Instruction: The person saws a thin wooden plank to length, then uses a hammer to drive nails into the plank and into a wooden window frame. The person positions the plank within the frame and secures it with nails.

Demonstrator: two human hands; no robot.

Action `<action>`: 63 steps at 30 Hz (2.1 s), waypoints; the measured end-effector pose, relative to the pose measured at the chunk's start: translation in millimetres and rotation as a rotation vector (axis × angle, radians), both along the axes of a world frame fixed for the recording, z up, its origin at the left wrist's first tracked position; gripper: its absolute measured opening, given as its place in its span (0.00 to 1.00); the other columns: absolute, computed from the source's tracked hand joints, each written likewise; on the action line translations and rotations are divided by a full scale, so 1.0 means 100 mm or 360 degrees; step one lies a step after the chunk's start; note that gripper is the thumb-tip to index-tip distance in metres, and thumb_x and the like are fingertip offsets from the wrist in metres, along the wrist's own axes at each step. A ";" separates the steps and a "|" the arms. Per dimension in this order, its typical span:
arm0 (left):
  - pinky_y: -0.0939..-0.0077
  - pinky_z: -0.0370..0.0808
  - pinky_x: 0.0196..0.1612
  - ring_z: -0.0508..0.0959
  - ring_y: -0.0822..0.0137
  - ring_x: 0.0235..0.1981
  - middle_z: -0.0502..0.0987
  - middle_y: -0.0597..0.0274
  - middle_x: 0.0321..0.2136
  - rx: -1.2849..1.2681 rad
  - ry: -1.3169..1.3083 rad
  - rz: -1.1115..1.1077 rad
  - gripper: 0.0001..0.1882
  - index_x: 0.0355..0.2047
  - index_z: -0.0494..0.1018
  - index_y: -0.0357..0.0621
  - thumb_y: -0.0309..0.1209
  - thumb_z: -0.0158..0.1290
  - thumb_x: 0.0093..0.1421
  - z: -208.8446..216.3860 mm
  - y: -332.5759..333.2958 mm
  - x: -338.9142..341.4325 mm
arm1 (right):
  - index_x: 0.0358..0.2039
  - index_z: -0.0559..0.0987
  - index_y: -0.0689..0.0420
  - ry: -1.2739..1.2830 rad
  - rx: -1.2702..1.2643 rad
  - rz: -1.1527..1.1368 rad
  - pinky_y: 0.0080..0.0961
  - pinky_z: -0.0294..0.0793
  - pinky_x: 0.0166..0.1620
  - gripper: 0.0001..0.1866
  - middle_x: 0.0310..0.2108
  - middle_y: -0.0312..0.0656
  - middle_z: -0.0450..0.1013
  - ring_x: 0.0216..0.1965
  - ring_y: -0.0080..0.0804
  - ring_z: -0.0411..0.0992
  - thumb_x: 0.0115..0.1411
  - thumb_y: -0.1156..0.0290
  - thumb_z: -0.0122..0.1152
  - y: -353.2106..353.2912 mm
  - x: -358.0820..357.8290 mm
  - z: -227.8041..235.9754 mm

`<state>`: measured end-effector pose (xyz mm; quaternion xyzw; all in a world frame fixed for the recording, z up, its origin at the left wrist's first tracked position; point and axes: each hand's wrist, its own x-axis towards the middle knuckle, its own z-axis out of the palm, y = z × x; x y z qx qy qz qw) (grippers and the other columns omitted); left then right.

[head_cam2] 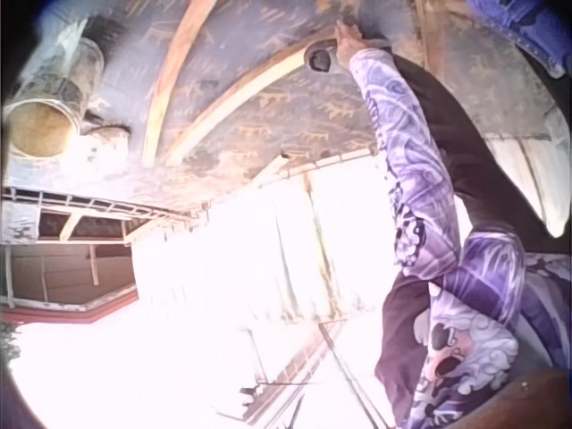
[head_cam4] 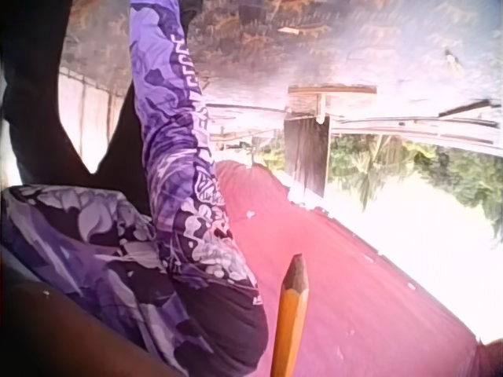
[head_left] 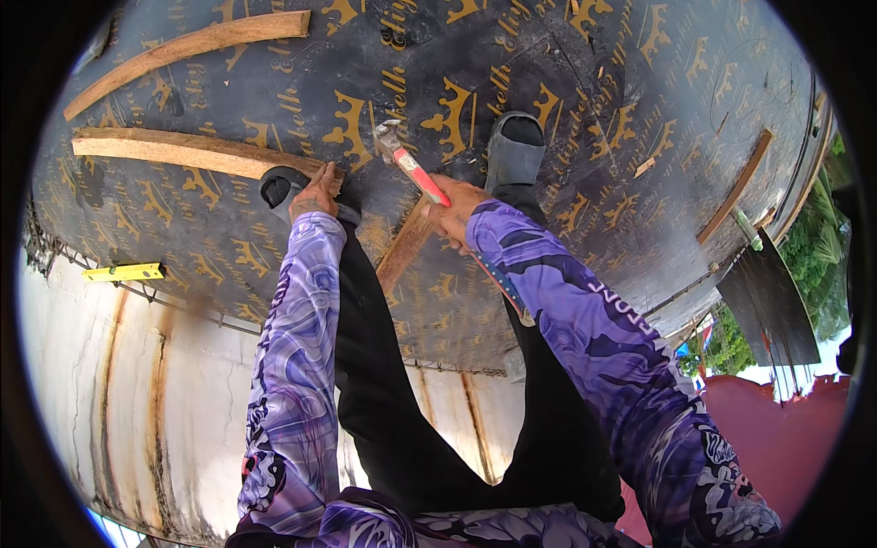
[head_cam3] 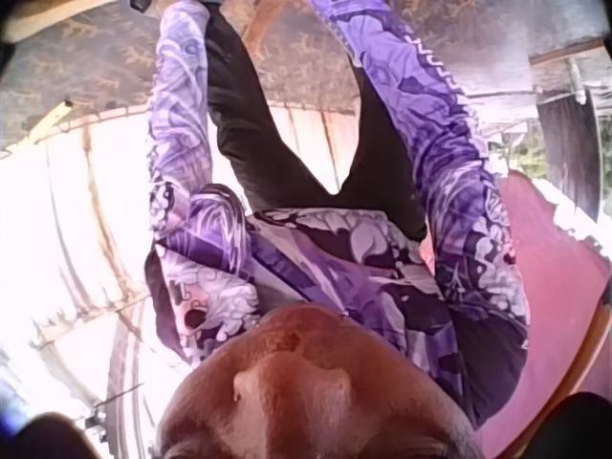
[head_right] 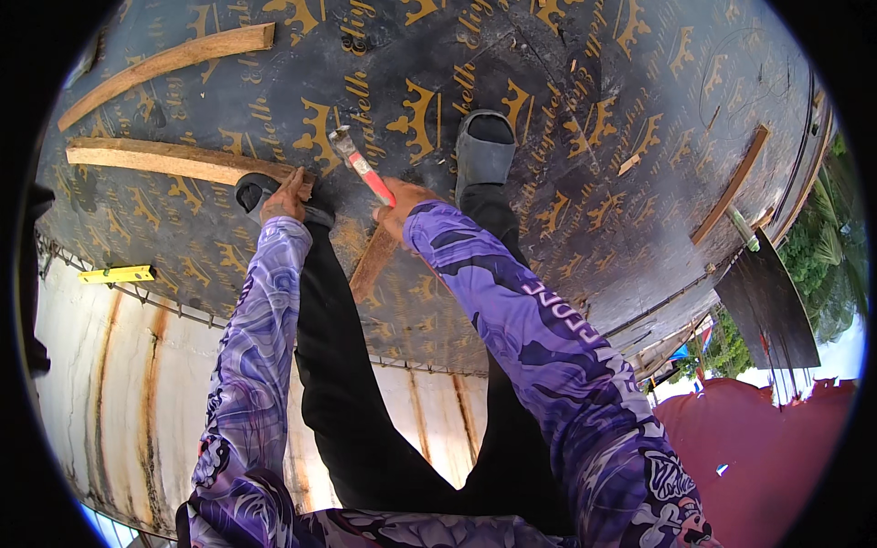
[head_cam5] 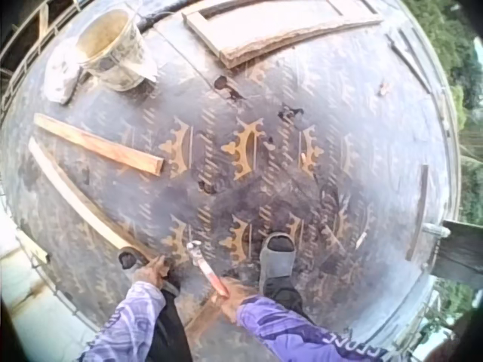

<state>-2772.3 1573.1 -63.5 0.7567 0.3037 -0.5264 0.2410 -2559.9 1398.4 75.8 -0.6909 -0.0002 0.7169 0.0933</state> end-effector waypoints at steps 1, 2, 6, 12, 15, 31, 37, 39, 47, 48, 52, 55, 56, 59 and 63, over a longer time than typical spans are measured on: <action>0.63 0.72 0.59 0.70 0.63 0.59 0.54 0.83 0.67 -0.0007 0.0003 -0.0024 0.41 0.68 0.51 0.72 0.20 0.44 0.56 0.00 0.00 0.01 | 0.62 0.65 0.48 -0.0197 0.0099 0.0126 0.37 0.79 0.37 0.30 0.34 0.48 0.78 0.32 0.47 0.77 0.58 0.68 0.54 -0.06 -0.12 -0.10; 0.63 0.72 0.58 0.71 0.63 0.59 0.54 0.83 0.68 -0.0013 0.0006 -0.0047 0.41 0.68 0.50 0.72 0.20 0.44 0.56 0.00 0.00 0.01 | 0.62 0.65 0.49 -0.0393 0.0197 0.0256 0.39 0.79 0.40 0.29 0.36 0.50 0.78 0.35 0.51 0.77 0.58 0.68 0.53 -0.13 -0.22 -0.21; 0.64 0.76 0.54 0.73 0.63 0.56 0.52 0.83 0.68 -0.0014 -0.0003 -0.0107 0.42 0.68 0.49 0.72 0.20 0.43 0.57 0.02 0.01 -0.10 | 0.61 0.65 0.49 -0.0240 0.0044 0.0515 0.42 0.74 0.49 0.27 0.41 0.54 0.76 0.46 0.51 0.74 0.59 0.68 0.51 0.22 -0.13 -0.09; 0.64 0.77 0.51 0.76 0.62 0.52 0.53 0.86 0.67 0.0049 0.0007 -0.0077 0.41 0.68 0.50 0.73 0.21 0.43 0.57 0.10 -0.01 -0.01 | 0.62 0.64 0.49 -0.0163 0.0160 0.0377 0.41 0.73 0.51 0.28 0.44 0.52 0.76 0.46 0.52 0.74 0.60 0.66 0.52 0.35 -0.13 -0.17; 0.63 0.77 0.51 0.77 0.62 0.51 0.55 0.85 0.67 0.0065 -0.0052 -0.0027 0.40 0.67 0.51 0.74 0.21 0.42 0.57 0.04 0.02 -0.12 | 0.57 0.68 0.53 -0.0198 0.0267 0.0404 0.40 0.72 0.52 0.23 0.44 0.51 0.76 0.47 0.51 0.74 0.61 0.66 0.52 0.48 -0.14 -0.24; 0.65 0.77 0.50 0.76 0.64 0.52 0.53 0.81 0.68 -0.0015 -0.0055 -0.0264 0.39 0.68 0.50 0.70 0.21 0.41 0.58 0.09 -0.05 -0.03 | 0.55 0.70 0.57 -0.0224 0.0285 0.0335 0.39 0.73 0.55 0.24 0.48 0.55 0.74 0.52 0.52 0.72 0.56 0.70 0.55 0.72 -0.19 -0.34; 0.66 0.76 0.52 0.74 0.65 0.55 0.51 0.82 0.69 -0.0013 -0.0054 -0.0302 0.43 0.68 0.49 0.72 0.20 0.44 0.55 0.00 -0.08 -0.14 | 0.54 0.69 0.54 -0.0283 0.0296 0.0448 0.42 0.72 0.52 0.20 0.45 0.52 0.75 0.48 0.52 0.73 0.61 0.66 0.52 0.75 -0.27 -0.40; 0.66 0.76 0.53 0.74 0.65 0.55 0.51 0.82 0.69 -0.0029 -0.0033 -0.0264 0.42 0.68 0.49 0.72 0.20 0.44 0.55 -0.01 -0.08 -0.15 | 0.55 0.68 0.53 -0.0278 0.0266 0.0428 0.42 0.72 0.52 0.21 0.45 0.52 0.75 0.48 0.53 0.73 0.60 0.66 0.53 0.77 -0.25 -0.41; 0.65 0.78 0.50 0.76 0.65 0.53 0.52 0.81 0.68 0.0024 -0.0108 -0.0227 0.42 0.68 0.48 0.70 0.22 0.46 0.56 -0.05 -0.07 -0.21 | 0.55 0.68 0.51 -0.0371 0.0277 0.0405 0.43 0.73 0.50 0.22 0.40 0.51 0.77 0.45 0.55 0.74 0.59 0.65 0.54 0.83 -0.26 -0.40; 0.65 0.78 0.50 0.76 0.65 0.53 0.52 0.81 0.68 0.0011 -0.0125 -0.0230 0.42 0.68 0.48 0.70 0.22 0.46 0.56 -0.03 -0.07 -0.17 | 0.55 0.68 0.50 -0.0367 0.0272 0.0403 0.43 0.73 0.50 0.22 0.40 0.51 0.77 0.45 0.54 0.74 0.59 0.65 0.54 0.83 -0.26 -0.41; 0.65 0.78 0.50 0.76 0.65 0.53 0.51 0.81 0.69 -0.0031 -0.0023 -0.0238 0.41 0.68 0.49 0.70 0.22 0.45 0.57 0.00 -0.07 -0.12 | 0.57 0.68 0.49 -0.0253 0.0220 0.0378 0.42 0.72 0.51 0.23 0.43 0.51 0.76 0.47 0.53 0.73 0.59 0.65 0.54 0.88 -0.30 -0.40; 0.65 0.78 0.50 0.76 0.65 0.53 0.51 0.80 0.69 -0.0023 -0.0068 -0.0250 0.41 0.68 0.49 0.70 0.22 0.45 0.57 0.00 -0.07 -0.14 | 0.58 0.68 0.48 -0.0235 0.0235 0.0501 0.41 0.72 0.52 0.24 0.45 0.52 0.75 0.49 0.52 0.72 0.60 0.65 0.54 0.88 -0.40 -0.48; 0.65 0.78 0.50 0.76 0.65 0.53 0.51 0.80 0.69 -0.0032 -0.0054 -0.0254 0.40 0.68 0.49 0.70 0.22 0.45 0.57 0.00 -0.08 -0.12 | 0.57 0.68 0.50 -0.0222 0.0236 0.0492 0.40 0.73 0.53 0.23 0.46 0.52 0.75 0.50 0.51 0.73 0.60 0.65 0.54 0.85 -0.40 -0.51; 0.65 0.78 0.49 0.77 0.63 0.51 0.52 0.77 0.69 -0.0039 -0.0098 -0.0284 0.35 0.68 0.51 0.64 0.23 0.40 0.61 0.05 -0.09 -0.10 | 0.56 0.69 0.54 -0.0226 0.0231 0.0392 0.39 0.74 0.54 0.23 0.46 0.53 0.75 0.50 0.49 0.73 0.60 0.65 0.54 0.88 -0.28 -0.37; 0.65 0.78 0.49 0.78 0.62 0.50 0.53 0.75 0.68 -0.0005 -0.0173 -0.0298 0.32 0.67 0.53 0.60 0.25 0.38 0.63 0.09 -0.08 -0.12 | 0.56 0.69 0.52 -0.0297 0.0245 0.0269 0.39 0.74 0.53 0.23 0.46 0.52 0.75 0.50 0.50 0.73 0.60 0.65 0.54 0.83 -0.33 -0.33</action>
